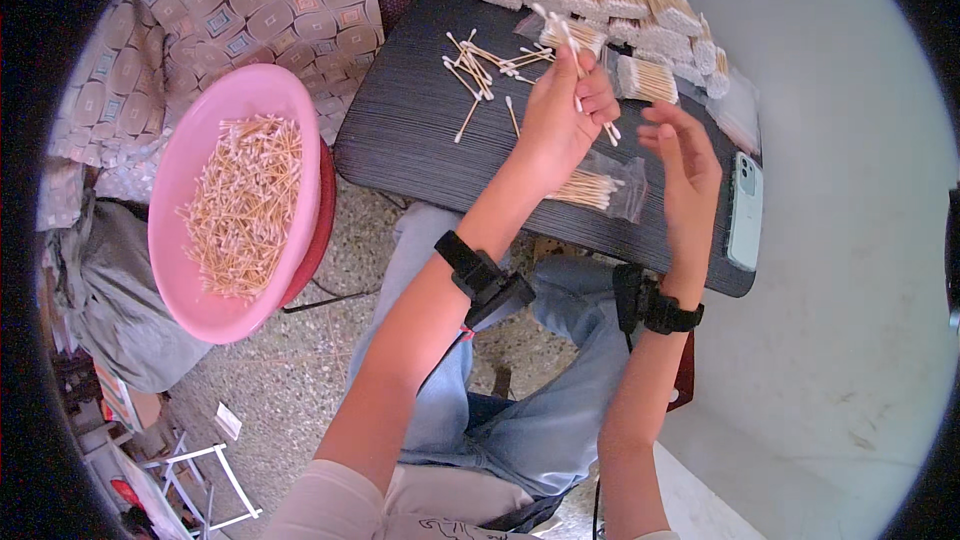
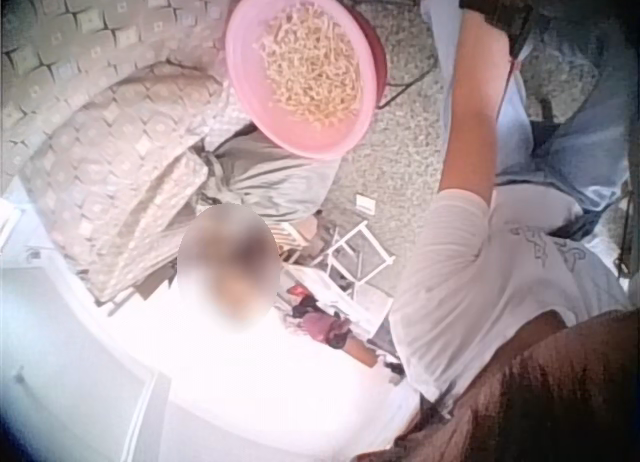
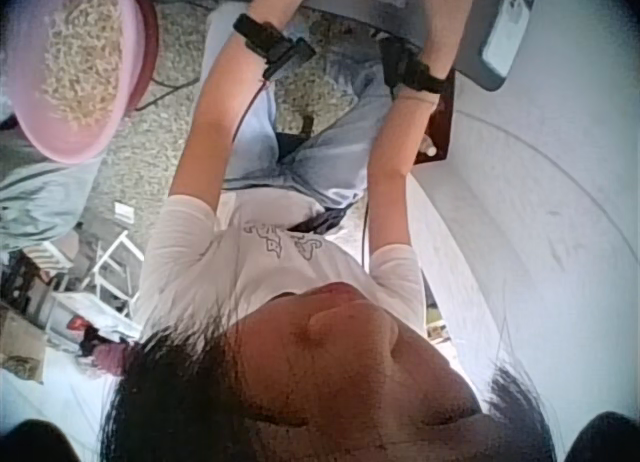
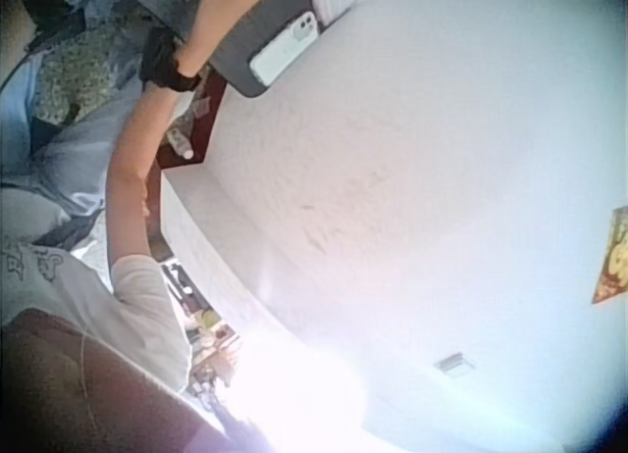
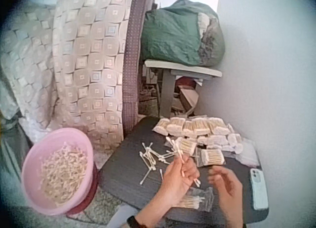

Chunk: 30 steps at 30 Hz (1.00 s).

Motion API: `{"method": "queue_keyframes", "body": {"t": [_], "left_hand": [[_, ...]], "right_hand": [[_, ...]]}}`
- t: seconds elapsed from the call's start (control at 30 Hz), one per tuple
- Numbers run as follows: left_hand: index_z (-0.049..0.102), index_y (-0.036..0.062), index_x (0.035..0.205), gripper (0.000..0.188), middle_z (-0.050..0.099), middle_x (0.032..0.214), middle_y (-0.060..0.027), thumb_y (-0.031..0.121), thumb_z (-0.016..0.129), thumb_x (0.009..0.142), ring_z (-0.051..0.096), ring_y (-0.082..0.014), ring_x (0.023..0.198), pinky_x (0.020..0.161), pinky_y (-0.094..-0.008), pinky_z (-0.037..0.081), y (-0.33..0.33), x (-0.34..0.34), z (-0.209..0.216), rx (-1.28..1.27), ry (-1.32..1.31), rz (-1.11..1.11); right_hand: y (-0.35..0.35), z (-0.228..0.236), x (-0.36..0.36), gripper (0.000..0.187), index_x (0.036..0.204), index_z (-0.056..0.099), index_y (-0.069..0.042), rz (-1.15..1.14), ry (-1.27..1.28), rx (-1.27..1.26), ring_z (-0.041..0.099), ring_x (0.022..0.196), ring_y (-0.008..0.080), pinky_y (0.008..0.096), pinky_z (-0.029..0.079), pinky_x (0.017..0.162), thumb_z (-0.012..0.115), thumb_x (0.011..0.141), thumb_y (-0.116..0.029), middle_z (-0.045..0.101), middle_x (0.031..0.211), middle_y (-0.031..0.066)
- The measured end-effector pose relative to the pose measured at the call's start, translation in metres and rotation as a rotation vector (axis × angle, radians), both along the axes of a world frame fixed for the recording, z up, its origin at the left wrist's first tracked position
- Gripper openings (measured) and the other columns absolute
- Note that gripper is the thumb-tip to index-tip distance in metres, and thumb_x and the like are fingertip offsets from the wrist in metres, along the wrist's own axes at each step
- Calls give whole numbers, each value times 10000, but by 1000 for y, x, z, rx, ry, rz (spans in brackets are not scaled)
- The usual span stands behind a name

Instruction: Counting and placing groups of cotton swabs into small plastic bags.

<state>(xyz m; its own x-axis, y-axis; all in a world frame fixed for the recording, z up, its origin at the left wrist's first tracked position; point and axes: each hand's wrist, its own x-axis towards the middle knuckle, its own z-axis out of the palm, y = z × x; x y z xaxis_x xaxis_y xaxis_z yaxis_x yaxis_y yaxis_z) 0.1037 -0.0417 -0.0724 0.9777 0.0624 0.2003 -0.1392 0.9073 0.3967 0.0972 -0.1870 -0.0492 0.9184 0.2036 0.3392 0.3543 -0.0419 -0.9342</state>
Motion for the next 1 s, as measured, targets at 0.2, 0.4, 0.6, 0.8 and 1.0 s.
{"method": "queue_keyframes", "body": {"t": [0.2, 0.4, 0.6, 0.8, 1.0], "left_hand": [[407, 124, 858, 300, 284, 642, 47, 387, 329, 980, 285, -83, 576, 550, -242, 290, 4, 0, -1, -102, -34, -18], [403, 134, 831, 329, 278, 625, 49, 418, 321, 974, 292, -87, 553, 567, -255, 322, 1, -3, 0, -71, -2, -5], [392, 150, 833, 327, 311, 603, 60, 437, 322, 972, 333, -69, 515, 592, -235, 374, -4, -7, 2, -1, 30, -12], [408, 142, 839, 349, 270, 574, 81, 458, 328, 964, 291, -46, 471, 603, -245, 399, 2, -9, 1, 15, -56, -24], [422, 142, 827, 341, 231, 556, 92, 446, 353, 963, 210, -43, 410, 509, -230, 309, 3, -21, 10, 107, 92, -351]], "right_hand": [[22, -5, -19, 193, 1030, 593, 75, 43, 150, -52, 627, 717, 133, 242, 504, 653, 571, 867, -26, 645, 831, 91], [35, -9, -25, 134, 963, 588, 82, -65, 135, 35, 631, 682, 139, 245, 513, 622, 581, 852, 7, 647, 817, 115], [43, -16, -21, 100, 917, 544, 49, -71, 115, 186, 623, 678, 136, 241, 512, 602, 597, 835, 32, 632, 794, 104], [36, -14, -17, 344, 1005, 531, 17, -153, -249, -207, 586, 917, 187, 300, 481, 777, 712, 715, -19, 586, 966, 101], [19, -2, -14, 834, 1343, 350, -26, 66, -340, -406, 423, 1204, 250, 354, 356, 986, 771, 626, -88, 404, 1351, 119]]}}
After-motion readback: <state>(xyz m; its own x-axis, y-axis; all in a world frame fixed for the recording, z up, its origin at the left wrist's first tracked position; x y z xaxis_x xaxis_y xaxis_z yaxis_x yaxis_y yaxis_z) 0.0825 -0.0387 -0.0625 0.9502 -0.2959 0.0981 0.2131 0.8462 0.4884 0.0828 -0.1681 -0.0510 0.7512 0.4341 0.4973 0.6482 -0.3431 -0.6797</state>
